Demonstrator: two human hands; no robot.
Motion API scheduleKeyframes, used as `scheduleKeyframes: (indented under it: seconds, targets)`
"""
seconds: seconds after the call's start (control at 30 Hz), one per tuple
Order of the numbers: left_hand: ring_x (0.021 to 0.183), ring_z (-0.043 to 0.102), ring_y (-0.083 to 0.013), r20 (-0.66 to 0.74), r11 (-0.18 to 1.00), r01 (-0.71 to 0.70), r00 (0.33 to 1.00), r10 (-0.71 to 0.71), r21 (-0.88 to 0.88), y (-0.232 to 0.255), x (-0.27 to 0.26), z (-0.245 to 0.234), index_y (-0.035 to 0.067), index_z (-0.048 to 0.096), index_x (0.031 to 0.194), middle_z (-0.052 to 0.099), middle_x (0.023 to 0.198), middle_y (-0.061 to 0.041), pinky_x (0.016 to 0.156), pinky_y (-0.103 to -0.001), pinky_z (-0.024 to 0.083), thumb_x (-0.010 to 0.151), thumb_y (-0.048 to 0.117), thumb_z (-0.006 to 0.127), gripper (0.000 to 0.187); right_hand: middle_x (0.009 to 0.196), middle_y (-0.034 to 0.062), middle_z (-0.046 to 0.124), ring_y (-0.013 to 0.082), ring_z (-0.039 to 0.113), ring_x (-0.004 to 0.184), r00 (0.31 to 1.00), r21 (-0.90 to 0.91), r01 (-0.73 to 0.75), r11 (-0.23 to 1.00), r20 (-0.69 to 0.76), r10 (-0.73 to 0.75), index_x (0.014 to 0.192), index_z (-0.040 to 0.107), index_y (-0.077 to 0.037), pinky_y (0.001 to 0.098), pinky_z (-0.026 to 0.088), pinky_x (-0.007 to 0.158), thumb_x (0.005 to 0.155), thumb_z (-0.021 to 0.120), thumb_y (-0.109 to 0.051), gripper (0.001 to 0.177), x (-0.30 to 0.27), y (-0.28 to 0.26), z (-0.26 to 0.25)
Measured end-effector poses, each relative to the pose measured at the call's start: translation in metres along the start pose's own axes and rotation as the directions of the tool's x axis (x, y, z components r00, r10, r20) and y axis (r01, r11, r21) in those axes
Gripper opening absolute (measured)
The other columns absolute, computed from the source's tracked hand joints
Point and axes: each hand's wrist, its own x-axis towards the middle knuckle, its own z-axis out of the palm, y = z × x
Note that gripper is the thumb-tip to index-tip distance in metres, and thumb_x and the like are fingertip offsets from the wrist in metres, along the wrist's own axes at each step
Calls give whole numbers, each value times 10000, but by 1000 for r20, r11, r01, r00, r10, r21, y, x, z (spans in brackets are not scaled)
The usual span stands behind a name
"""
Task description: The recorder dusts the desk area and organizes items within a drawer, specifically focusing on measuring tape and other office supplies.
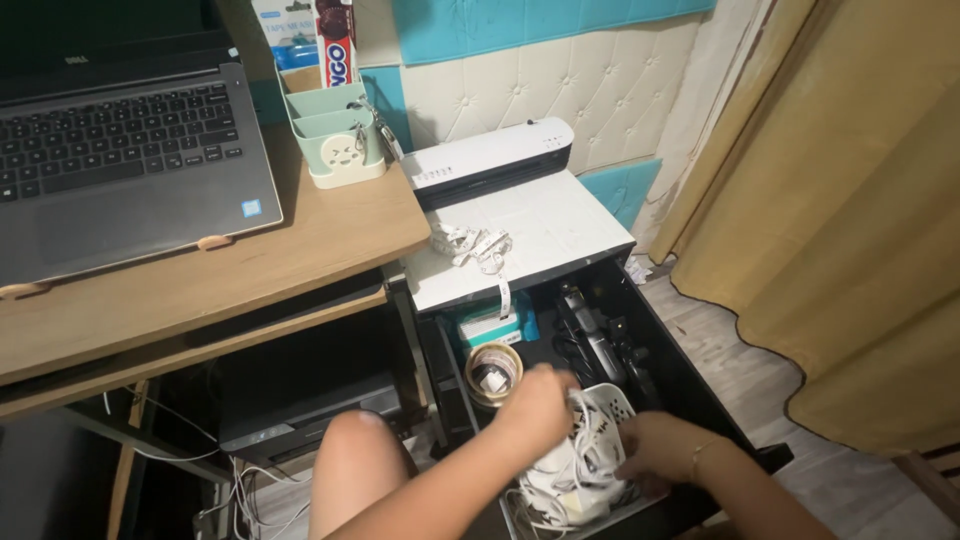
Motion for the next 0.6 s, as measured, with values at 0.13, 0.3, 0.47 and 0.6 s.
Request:
scheduleKeyframes:
  seconds: [0.13, 0.3, 0.47, 0.6]
  targets:
    - [905, 740, -362, 240, 858, -272, 954, 181, 435, -40, -13, 65, -131, 685, 1152, 712, 1089, -307, 760, -414, 620, 935, 73, 618, 305, 810, 98, 754, 261, 736, 727, 973, -307, 43, 951, -202, -109, 940, 735, -27, 379, 602, 663, 740, 886, -180, 293, 2, 9, -2]
    - [1074, 695, -369, 523, 821, -327, 851, 40, 469, -15, -26, 60, -16, 761, 1105, 695, 1176, -250, 802, -474, 596, 932, 135, 601, 279, 970, 113, 748, 286, 744, 908, 938, -423, 167, 891, -209, -275, 1037, 723, -112, 360, 594, 806, 673, 902, -251, 430, -41, -26, 9]
    - [1147, 680, -360, 661, 791, -399, 750, -8, 463, -6, -24, 54, 19, 772, 1179, 711, 1226, -204, 840, -495, 588, 939, 145, 596, 324, 1296, 151, 595, 342, 625, 1146, 963, -502, 141, 853, -132, -237, 1265, 615, -184, 380, 528, 970, 641, 954, -295, 718, -59, -57, 29]
    - [1238, 622, -407, 652, 871, -280, 756, -59, 404, -3, -34, 40, -16, 690, 1271, 620, 1369, -252, 951, -536, 529, 967, 177, 521, 399, 1321, 166, 553, 363, 618, 1202, 986, -483, 54, 874, -112, -123, 1351, 496, -199, 415, 547, 1006, 574, 925, -290, 892, -53, -66, 33]
